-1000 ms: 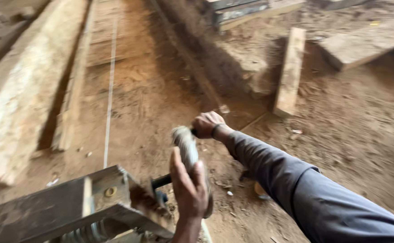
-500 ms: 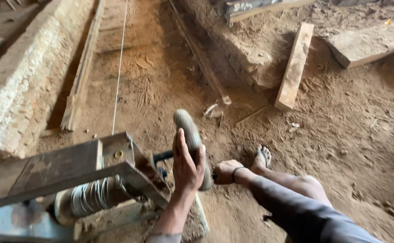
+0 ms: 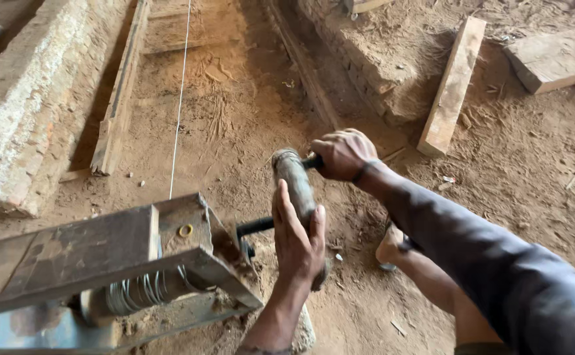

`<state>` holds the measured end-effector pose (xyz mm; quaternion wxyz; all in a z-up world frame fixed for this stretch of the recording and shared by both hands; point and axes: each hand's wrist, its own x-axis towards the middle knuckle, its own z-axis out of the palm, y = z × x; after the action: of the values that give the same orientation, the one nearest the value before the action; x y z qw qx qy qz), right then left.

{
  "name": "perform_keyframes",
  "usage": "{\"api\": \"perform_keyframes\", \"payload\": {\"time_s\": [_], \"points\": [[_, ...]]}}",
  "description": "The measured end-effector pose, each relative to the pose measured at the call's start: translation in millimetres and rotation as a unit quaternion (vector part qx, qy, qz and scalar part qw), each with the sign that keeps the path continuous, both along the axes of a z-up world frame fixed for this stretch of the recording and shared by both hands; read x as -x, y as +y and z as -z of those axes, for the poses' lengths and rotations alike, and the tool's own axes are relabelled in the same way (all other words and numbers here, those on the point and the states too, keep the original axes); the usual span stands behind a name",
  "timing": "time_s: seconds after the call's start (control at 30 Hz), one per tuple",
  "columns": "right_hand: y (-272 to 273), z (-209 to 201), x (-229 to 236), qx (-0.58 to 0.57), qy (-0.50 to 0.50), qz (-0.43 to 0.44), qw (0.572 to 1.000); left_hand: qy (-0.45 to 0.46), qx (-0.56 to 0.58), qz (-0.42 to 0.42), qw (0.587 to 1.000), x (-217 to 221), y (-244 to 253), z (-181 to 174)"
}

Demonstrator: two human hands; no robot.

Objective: The person turns a large winch handle by hand in a continuous circular motion, winding a cable onto a drum.

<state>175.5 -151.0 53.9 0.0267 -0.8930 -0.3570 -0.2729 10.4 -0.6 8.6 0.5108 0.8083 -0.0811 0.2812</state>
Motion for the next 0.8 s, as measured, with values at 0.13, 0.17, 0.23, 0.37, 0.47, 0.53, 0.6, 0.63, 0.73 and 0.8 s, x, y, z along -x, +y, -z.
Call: {"api": "perform_keyframes", "payload": {"time_s": [0.13,0.17,0.23,0.37,0.47,0.53,0.6,0.63,0.73,0.8], "points": [[30.0,65.0,-74.7,0.022,0.138,0.114,0.984,-0.014,-0.019,-0.025,0.999,-7.8,3.2,-7.9],[31.1,92.2,-77.1,0.047,0.198,0.134,0.97,0.014,-0.029,-0.022,0.999,-8.0,4.3,-8.7],[29.5,133.6,-77.3,0.09,0.307,0.178,0.93,0.031,-0.043,-0.015,0.998,-15.8,6.8,-15.1],[15.9,175.2,-58.3,0.08,0.293,0.124,0.945,0.032,-0.036,-0.015,0.999,-12.7,2.9,-14.4],[12.6,187.5,-22.7,0.043,0.342,0.126,0.93,-0.003,-0.086,-0.03,0.996,-4.7,0.8,-12.4],[5.8,197.8,27.0,0.048,0.369,0.132,0.919,-0.026,-0.117,-0.035,0.992,2.7,-0.3,-10.1],[-6.6,188.8,74.2,0.078,0.385,0.14,0.909,0.05,-0.039,-0.014,0.998,6.3,-2.1,-8.3],[-15.5,178.4,103.8,0.081,0.404,0.14,0.901,0.057,-0.035,-0.011,0.998,10.6,-4.5,-5.9],[-27.4,116.3,154.6,0.105,0.442,0.137,0.88,-0.033,-0.054,-0.002,0.998,22.4,-6.0,-0.4],[-23.6,73.3,163.9,0.123,0.457,0.134,0.871,-0.061,-0.065,-0.023,0.996,24.1,-8.0,1.0]]}}
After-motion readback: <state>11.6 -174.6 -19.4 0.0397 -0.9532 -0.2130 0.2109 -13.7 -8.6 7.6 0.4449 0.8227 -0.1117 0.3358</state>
